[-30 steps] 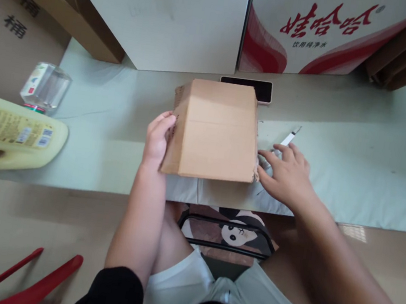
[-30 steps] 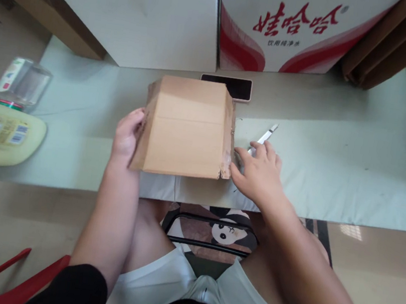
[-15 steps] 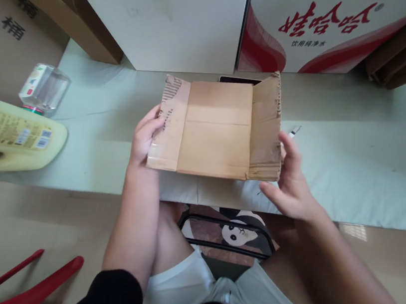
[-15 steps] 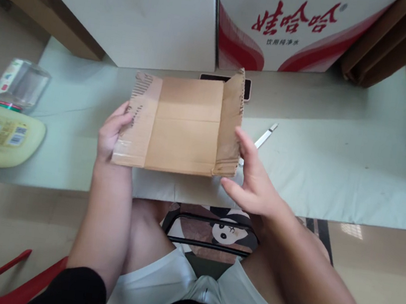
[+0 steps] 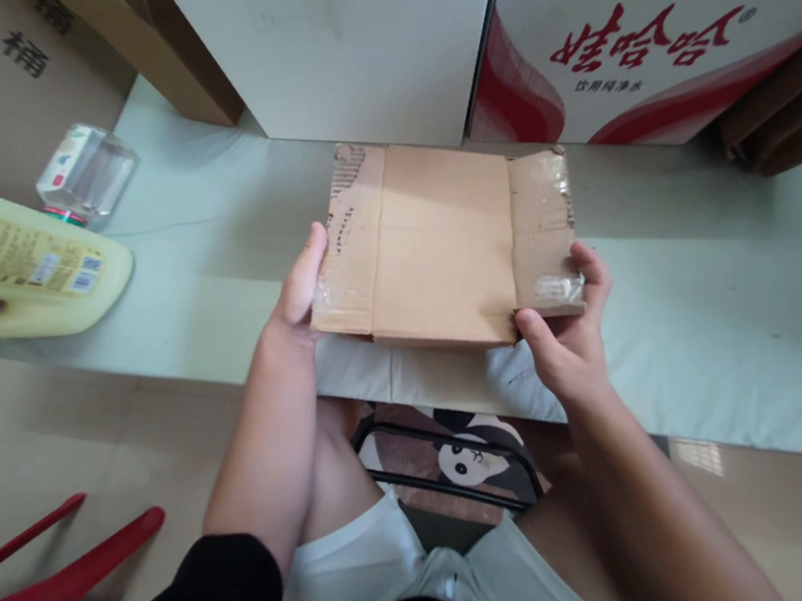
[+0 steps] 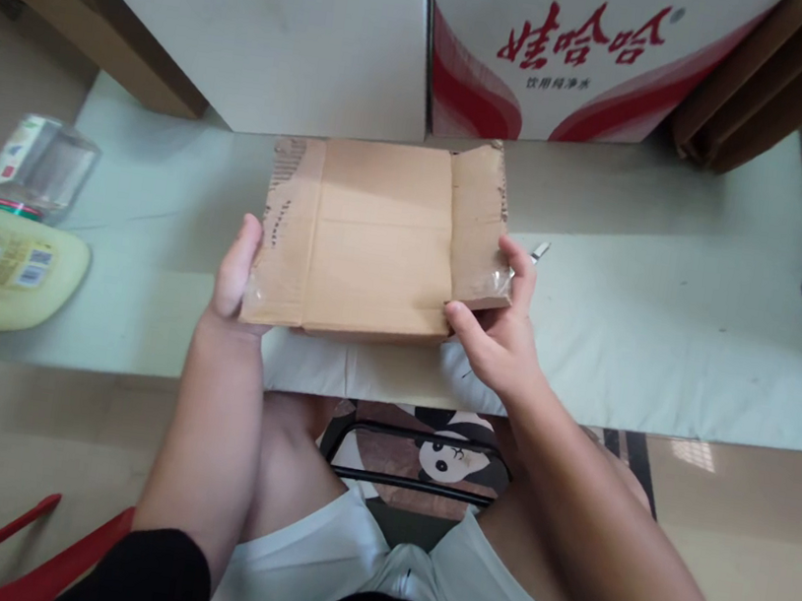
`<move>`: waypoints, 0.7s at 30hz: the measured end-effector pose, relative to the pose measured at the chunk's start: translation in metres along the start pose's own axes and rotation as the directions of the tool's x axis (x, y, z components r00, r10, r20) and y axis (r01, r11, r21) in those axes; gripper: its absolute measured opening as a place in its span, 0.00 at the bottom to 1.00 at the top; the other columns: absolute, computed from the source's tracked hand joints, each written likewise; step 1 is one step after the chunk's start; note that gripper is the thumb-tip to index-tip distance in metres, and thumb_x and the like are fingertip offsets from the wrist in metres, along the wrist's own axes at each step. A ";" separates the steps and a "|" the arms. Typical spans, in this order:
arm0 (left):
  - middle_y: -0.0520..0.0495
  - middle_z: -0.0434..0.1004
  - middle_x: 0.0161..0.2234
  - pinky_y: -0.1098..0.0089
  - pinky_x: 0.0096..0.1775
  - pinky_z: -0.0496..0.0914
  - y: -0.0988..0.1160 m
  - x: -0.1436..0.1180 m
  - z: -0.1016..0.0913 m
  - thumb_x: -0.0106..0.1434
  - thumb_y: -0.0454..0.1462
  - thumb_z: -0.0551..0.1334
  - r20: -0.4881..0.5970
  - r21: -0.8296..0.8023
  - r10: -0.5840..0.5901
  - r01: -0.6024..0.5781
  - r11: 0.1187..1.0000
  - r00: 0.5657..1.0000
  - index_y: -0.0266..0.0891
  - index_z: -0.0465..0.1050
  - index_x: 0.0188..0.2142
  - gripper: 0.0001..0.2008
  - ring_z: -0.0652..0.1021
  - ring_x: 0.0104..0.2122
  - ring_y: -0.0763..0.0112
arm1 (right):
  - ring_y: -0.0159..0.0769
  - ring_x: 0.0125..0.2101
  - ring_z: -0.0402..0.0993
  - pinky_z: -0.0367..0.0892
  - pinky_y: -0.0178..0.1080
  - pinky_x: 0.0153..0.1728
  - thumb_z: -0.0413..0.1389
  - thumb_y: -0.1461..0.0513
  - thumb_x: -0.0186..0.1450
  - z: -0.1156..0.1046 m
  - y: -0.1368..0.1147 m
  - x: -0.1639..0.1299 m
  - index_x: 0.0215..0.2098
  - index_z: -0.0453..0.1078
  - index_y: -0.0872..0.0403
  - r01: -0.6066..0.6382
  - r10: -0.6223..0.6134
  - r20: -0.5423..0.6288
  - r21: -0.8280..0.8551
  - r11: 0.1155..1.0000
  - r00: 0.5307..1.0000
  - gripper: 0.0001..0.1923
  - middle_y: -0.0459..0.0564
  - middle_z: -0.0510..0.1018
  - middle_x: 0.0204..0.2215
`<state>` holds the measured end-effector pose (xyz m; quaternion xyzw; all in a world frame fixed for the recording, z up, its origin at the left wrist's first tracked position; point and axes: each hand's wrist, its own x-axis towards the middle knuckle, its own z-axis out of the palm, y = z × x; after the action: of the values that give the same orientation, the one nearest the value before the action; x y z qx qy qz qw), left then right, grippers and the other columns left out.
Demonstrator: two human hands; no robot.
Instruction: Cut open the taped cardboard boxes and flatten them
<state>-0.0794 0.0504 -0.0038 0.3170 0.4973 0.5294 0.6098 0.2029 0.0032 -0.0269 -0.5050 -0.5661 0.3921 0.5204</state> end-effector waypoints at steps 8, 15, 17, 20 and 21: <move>0.45 0.79 0.27 0.68 0.37 0.78 -0.007 0.008 -0.006 0.63 0.54 0.67 -0.166 0.092 0.138 -0.124 0.988 0.976 0.38 0.77 0.32 0.21 0.85 0.42 0.56 | 0.39 0.35 0.74 0.75 0.43 0.32 0.52 0.37 0.64 -0.003 0.000 0.005 0.59 0.61 0.39 -0.215 0.225 -0.045 0.165 0.962 0.973 0.30 0.52 0.71 0.50; 0.49 0.76 0.25 0.75 0.29 0.70 -0.008 0.016 -0.004 0.64 0.43 0.65 -0.287 0.014 0.161 -0.164 0.986 0.944 0.38 0.77 0.27 0.13 0.78 0.28 0.72 | 0.36 0.34 0.71 0.74 0.40 0.32 0.58 0.38 0.60 -0.004 -0.005 0.001 0.54 0.67 0.43 -0.206 0.210 0.006 0.227 0.952 0.978 0.30 0.51 0.71 0.50; 0.50 0.76 0.25 0.76 0.28 0.69 -0.006 0.018 -0.004 0.64 0.40 0.64 -0.299 0.022 0.170 -0.172 0.985 0.939 0.38 0.77 0.26 0.11 0.76 0.26 0.75 | 0.37 0.39 0.73 0.76 0.42 0.38 0.61 0.45 0.61 -0.003 -0.005 -0.001 0.54 0.66 0.43 -0.180 0.186 -0.021 0.161 0.970 0.982 0.27 0.50 0.71 0.52; 0.50 0.78 0.27 0.76 0.30 0.69 -0.004 0.020 -0.004 0.60 0.35 0.66 -0.268 0.133 0.226 -0.197 0.971 0.936 0.37 0.79 0.28 0.06 0.76 0.28 0.75 | 0.41 0.41 0.75 0.76 0.45 0.41 0.60 0.49 0.61 -0.004 -0.008 -0.002 0.54 0.66 0.43 -0.140 0.150 -0.083 0.112 0.984 0.985 0.24 0.51 0.72 0.51; 0.50 0.79 0.29 0.76 0.33 0.71 -0.004 0.020 -0.005 0.59 0.34 0.68 -0.248 0.187 0.247 -0.204 0.961 0.937 0.38 0.80 0.30 0.02 0.77 0.30 0.74 | 0.42 0.41 0.76 0.76 0.46 0.40 0.59 0.50 0.61 -0.006 -0.009 -0.002 0.54 0.66 0.43 -0.126 0.137 -0.100 0.109 0.986 0.986 0.24 0.52 0.72 0.50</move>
<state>-0.0840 0.0681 -0.0146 0.3446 0.5762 0.5930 0.4445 0.2073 -0.0008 -0.0177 -0.5342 -0.4820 0.4265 0.5481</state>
